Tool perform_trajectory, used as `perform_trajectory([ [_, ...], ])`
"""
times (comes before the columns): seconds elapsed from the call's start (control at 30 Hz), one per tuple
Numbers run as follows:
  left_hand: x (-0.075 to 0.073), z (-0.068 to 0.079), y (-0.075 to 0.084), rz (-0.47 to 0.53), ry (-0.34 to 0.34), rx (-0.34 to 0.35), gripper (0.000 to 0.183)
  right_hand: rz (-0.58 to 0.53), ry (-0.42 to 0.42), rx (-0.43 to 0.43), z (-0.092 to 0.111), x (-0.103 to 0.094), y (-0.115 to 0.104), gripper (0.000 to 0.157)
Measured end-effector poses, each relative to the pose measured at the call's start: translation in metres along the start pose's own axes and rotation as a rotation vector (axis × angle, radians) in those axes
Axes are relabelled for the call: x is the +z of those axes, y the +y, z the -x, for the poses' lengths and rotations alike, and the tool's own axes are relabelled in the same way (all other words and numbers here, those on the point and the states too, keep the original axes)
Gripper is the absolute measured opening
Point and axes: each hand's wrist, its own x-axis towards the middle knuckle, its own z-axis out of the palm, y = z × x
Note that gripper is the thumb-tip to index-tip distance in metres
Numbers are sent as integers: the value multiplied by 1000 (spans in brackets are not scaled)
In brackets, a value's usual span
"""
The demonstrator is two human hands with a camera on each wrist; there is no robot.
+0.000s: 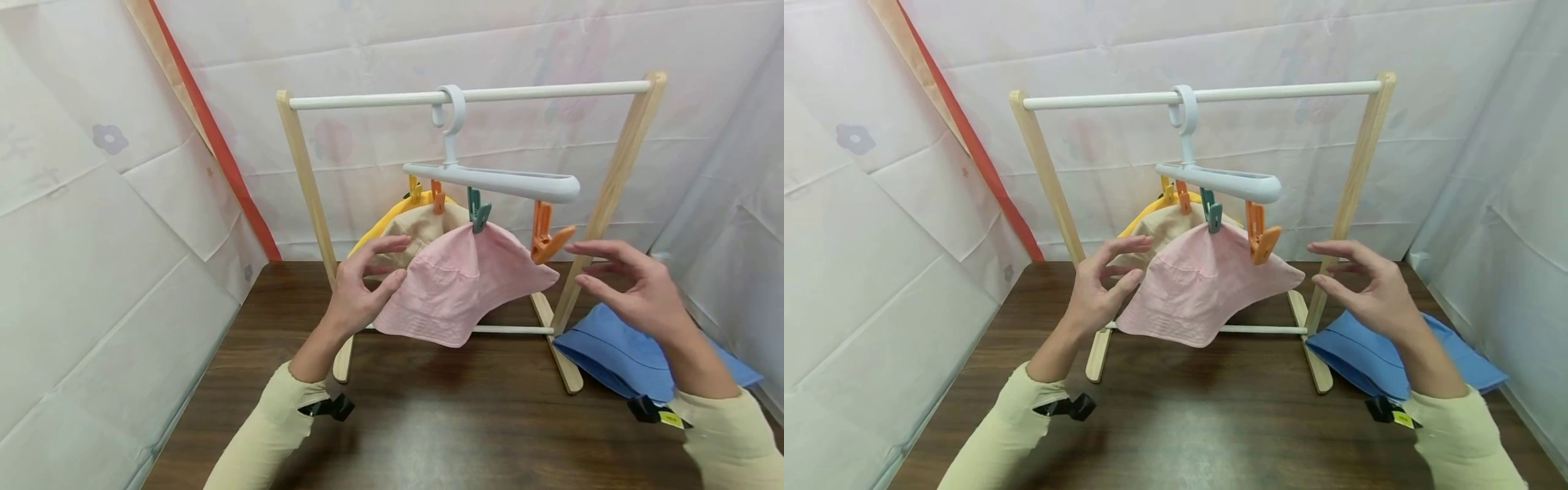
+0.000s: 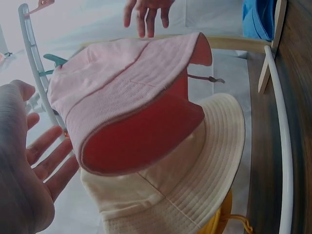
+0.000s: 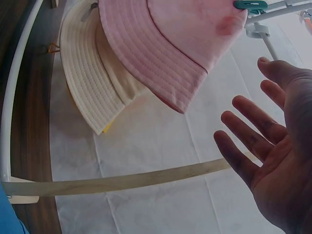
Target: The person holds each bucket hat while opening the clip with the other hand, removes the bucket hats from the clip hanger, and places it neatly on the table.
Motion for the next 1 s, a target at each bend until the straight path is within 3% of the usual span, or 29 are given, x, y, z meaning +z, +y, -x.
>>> perform_trajectory([
  [0.17,4,-2,6,30,-1,-8,46,-11,5,18,-1,5,-3,72],
  [0.37,9,-6,13,44,-4,-35,44,-30,-12,-23,-6,10,-5,85],
  [0.73,17,-15,23,35,7,-50,40,-62,-12,-25,-13,22,-6,87],
  [1.0,21,-18,28,31,0,-43,40,-95,-50,-37,-19,32,-7,79],
])
